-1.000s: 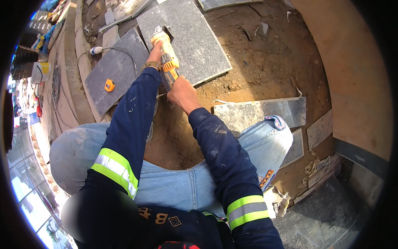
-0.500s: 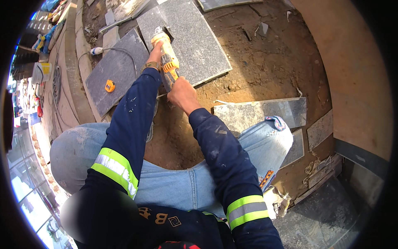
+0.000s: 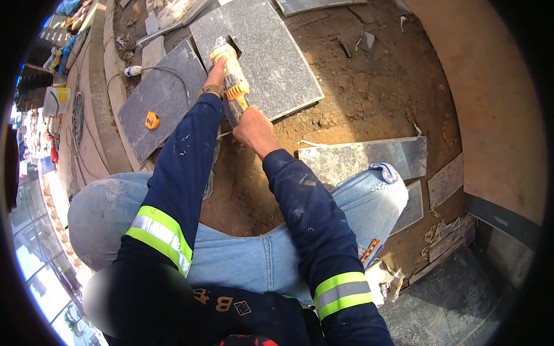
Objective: The person uses a handheld power tool to cut a straight line along a large grey tile placed on the ground. The person remains seated cross-legged throughout the process, guiding the tool steadily across the tile surface.
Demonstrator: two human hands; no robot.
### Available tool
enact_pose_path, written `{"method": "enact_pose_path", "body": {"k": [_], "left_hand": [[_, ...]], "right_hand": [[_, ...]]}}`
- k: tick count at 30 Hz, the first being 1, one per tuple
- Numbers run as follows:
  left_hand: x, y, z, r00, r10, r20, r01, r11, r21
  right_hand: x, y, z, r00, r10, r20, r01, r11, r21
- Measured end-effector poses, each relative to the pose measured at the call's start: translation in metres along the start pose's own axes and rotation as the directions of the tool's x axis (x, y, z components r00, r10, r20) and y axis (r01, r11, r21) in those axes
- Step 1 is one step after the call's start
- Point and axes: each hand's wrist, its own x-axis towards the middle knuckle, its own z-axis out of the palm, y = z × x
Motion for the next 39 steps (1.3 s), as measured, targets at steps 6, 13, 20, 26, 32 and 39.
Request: {"method": "enact_pose_path", "body": {"k": [6, 13, 20, 26, 32, 39], "left_hand": [[0.005, -0.001, 0.001, 1.000, 0.003, -0.006, -0.003, 1.000, 0.006], [0.004, 0.000, -0.005, 1.000, -0.013, 0.016, 0.013, 1.000, -0.005], [-0.030, 0.010, 0.013, 0.999, -0.002, 0.045, 0.006, 0.996, -0.087], [-0.022, 0.009, 0.002, 0.996, -0.004, 0.092, 0.016, 0.991, -0.132], [-0.018, 0.001, 0.005, 0.999, -0.025, 0.028, 0.028, 0.992, -0.127], [-0.031, -0.001, 0.011, 0.999, -0.036, 0.002, 0.036, 0.994, -0.105]], "right_hand": [[0.000, -0.001, -0.003, 1.000, 0.005, 0.010, -0.006, 1.000, 0.009], [-0.003, -0.007, -0.005, 0.998, 0.039, 0.049, -0.039, 0.999, -0.010], [-0.004, 0.000, -0.006, 0.998, 0.032, 0.047, -0.034, 0.999, 0.029], [-0.004, -0.007, -0.008, 0.992, 0.091, 0.088, -0.091, 0.996, -0.007], [-0.007, -0.002, -0.005, 0.994, 0.081, 0.073, -0.080, 0.997, -0.015], [-0.014, 0.002, -0.007, 0.995, 0.075, 0.068, -0.075, 0.997, 0.007]]}}
